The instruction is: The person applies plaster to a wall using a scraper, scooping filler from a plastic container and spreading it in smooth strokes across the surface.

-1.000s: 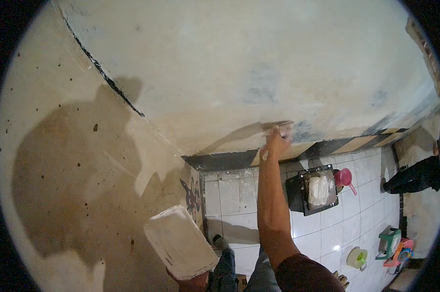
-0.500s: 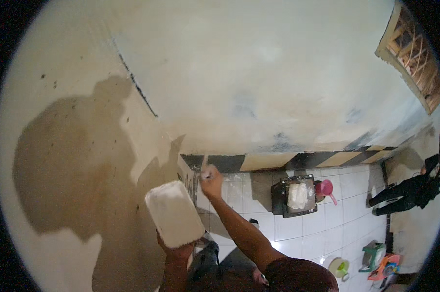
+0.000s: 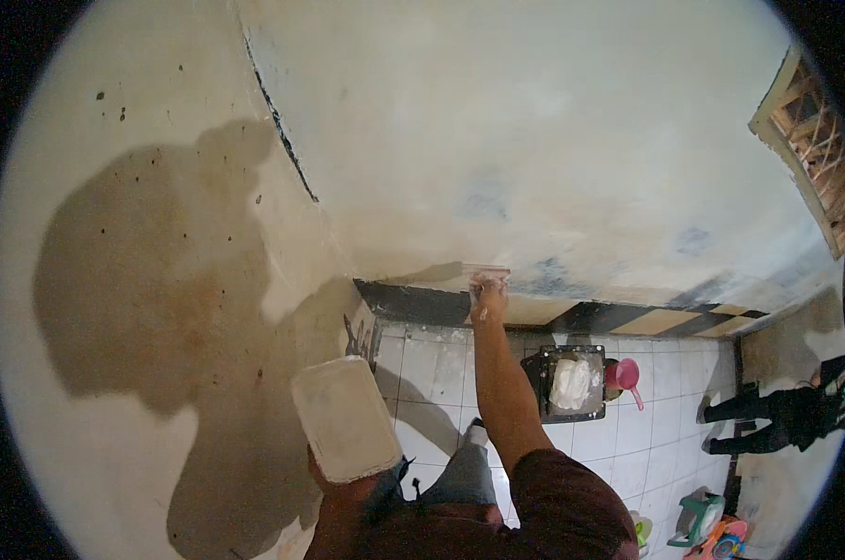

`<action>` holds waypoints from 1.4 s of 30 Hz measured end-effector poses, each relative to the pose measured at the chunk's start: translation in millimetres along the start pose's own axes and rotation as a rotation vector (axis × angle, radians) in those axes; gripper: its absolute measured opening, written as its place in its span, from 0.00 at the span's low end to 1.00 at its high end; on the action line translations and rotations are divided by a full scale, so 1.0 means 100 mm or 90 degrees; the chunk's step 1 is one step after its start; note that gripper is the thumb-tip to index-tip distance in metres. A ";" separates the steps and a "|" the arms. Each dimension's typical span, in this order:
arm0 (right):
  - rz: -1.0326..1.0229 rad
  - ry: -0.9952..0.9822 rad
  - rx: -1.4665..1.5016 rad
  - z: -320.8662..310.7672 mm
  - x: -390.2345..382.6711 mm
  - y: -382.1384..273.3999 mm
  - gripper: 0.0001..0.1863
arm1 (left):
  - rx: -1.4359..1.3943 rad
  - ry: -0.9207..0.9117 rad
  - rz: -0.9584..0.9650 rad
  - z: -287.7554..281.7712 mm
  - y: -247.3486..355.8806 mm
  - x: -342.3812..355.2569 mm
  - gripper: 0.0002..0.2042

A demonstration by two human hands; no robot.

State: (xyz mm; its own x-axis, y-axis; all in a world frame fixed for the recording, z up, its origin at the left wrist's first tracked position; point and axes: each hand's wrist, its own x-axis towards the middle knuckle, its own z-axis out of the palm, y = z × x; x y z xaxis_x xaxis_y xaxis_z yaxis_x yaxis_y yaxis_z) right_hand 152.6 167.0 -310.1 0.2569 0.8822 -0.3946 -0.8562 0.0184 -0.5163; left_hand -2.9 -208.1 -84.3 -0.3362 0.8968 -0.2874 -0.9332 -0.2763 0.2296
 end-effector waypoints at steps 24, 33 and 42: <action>0.289 -0.287 -0.200 0.10 -2.09 -0.69 0.19 | 0.017 -0.127 -0.045 -0.40 0.03 0.44 0.27; 0.118 -0.256 -0.336 0.71 -2.61 -1.93 0.15 | 0.162 -0.186 -0.080 -0.09 -0.18 0.64 0.27; -0.071 -0.416 -0.711 1.01 -2.85 -2.03 0.12 | 0.134 -0.217 -0.120 0.27 -0.41 0.80 0.25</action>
State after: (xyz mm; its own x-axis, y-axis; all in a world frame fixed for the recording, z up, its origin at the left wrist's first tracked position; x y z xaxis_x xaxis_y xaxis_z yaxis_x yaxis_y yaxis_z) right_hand 207.7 -40.7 -16.4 -0.2334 0.9719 -0.0301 0.0704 -0.0139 -0.9974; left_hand 11.8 -115.5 -91.8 -0.0690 0.9972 -0.0274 -0.9164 -0.0525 0.3967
